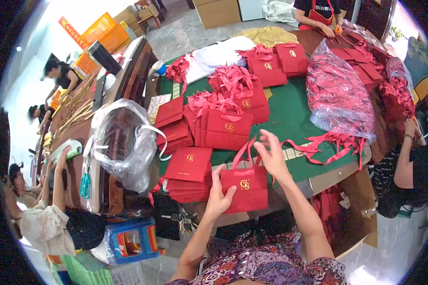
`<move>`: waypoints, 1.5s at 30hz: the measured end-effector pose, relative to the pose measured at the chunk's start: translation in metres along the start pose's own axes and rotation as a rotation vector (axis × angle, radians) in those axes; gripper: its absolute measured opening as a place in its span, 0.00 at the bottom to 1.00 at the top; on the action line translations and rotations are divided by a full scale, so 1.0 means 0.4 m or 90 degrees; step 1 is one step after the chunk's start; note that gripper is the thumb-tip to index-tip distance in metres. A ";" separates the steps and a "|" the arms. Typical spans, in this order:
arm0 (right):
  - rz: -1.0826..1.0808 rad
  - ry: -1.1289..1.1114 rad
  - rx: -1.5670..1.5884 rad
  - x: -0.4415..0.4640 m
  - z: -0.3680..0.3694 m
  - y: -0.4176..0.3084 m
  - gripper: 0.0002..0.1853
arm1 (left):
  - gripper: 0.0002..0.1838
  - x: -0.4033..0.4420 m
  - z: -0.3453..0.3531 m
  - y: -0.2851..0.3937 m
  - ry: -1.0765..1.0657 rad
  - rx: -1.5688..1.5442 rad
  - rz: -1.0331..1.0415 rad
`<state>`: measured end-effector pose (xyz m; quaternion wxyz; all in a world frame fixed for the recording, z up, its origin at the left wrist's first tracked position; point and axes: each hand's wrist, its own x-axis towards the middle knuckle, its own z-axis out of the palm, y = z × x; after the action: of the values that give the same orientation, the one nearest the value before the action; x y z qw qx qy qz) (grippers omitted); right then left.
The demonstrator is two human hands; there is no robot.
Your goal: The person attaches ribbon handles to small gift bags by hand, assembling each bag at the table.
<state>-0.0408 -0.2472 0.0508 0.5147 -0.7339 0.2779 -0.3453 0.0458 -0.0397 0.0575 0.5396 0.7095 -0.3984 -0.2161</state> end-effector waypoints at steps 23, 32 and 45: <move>-0.072 0.172 0.067 0.164 0.240 0.096 0.17 | 0.39 0.024 -0.322 -0.139 0.139 0.517 -0.151; -0.188 0.221 -0.087 0.205 0.307 0.080 0.22 | 0.38 -0.001 -0.298 -0.103 0.142 0.520 -0.120; -0.482 -0.101 -0.365 0.159 0.289 0.062 0.43 | 0.36 -0.009 -0.284 -0.106 0.175 0.505 -0.109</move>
<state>0.0882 -0.2382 0.0146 0.1493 -0.9200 0.0352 -0.3606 0.1415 0.0346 0.0541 0.2536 0.9147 -0.3147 0.0065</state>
